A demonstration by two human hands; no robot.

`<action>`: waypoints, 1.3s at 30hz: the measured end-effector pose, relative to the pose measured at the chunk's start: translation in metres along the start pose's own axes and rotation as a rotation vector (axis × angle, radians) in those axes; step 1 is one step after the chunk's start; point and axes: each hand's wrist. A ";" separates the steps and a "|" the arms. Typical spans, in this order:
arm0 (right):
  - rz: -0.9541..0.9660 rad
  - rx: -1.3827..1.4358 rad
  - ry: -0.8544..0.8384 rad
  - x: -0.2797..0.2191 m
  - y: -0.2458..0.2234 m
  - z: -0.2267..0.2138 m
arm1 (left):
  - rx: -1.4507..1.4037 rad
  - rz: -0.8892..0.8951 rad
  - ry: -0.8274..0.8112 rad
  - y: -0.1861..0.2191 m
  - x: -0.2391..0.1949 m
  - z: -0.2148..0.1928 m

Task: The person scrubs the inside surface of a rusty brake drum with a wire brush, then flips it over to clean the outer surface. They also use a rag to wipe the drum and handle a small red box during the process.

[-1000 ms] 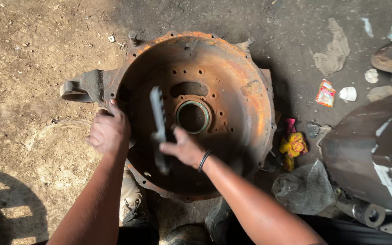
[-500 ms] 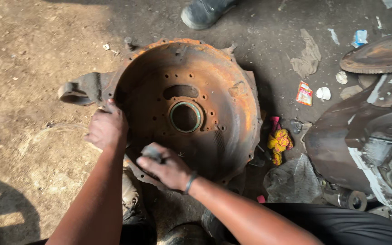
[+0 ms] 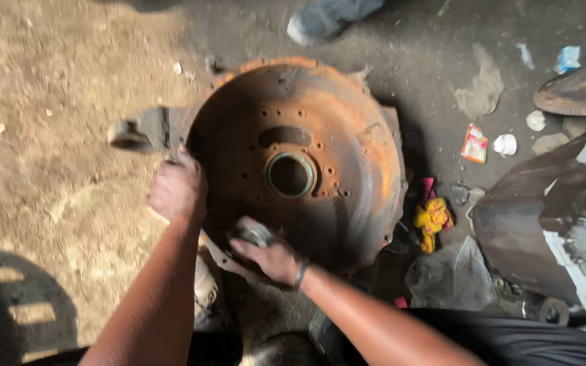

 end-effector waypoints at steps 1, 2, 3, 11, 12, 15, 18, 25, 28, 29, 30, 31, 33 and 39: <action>-0.044 0.018 -0.026 -0.005 0.006 0.007 | 0.008 0.022 0.026 -0.007 -0.003 0.003; 0.033 -0.073 -0.018 -0.010 0.010 0.013 | 0.029 0.019 0.029 -0.011 -0.006 0.004; 0.096 -0.085 -0.028 -0.014 0.012 0.018 | 0.050 0.016 0.032 -0.015 -0.010 0.004; 0.196 -0.358 -0.282 -0.037 0.010 -0.044 | 0.034 0.017 0.005 -0.001 -0.002 -0.001; 0.217 -0.418 -0.305 -0.042 0.008 -0.055 | 0.037 0.009 0.016 0.001 -0.002 -0.001; 0.268 -0.379 -0.222 -0.051 0.015 -0.051 | 0.004 -0.001 0.038 -0.005 -0.006 0.004; 0.281 -0.307 0.051 -0.019 0.036 -0.001 | -0.018 0.010 0.068 -0.005 -0.004 0.009; 0.216 -0.225 0.007 0.015 0.048 0.022 | -0.095 0.109 0.225 -0.012 0.008 0.019; 0.179 -0.425 -0.291 -0.043 0.017 -0.046 | 0.011 0.066 0.118 -0.019 0.011 0.027; 0.220 -0.497 -0.365 -0.056 0.006 -0.067 | 0.034 0.038 0.127 -0.019 0.010 0.027; 0.260 -0.582 -0.437 -0.065 -0.003 -0.082 | 0.054 0.012 0.136 -0.015 0.009 0.027; 0.305 -0.654 -0.499 -0.069 -0.010 -0.087 | 0.073 -0.014 0.144 -0.012 0.008 0.026; 0.320 -0.337 -0.298 -0.056 -0.012 -0.078 | 0.012 0.018 0.140 -0.007 0.009 0.021; 0.221 -0.152 0.100 -0.025 0.027 0.017 | -0.006 0.041 0.093 -0.010 0.004 0.013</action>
Point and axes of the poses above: each hand's wrist, its own x-axis towards the middle knuckle, its own z-axis out of the palm, y = z × x, and after that the axes turned 7 degrees about -z, right-handed
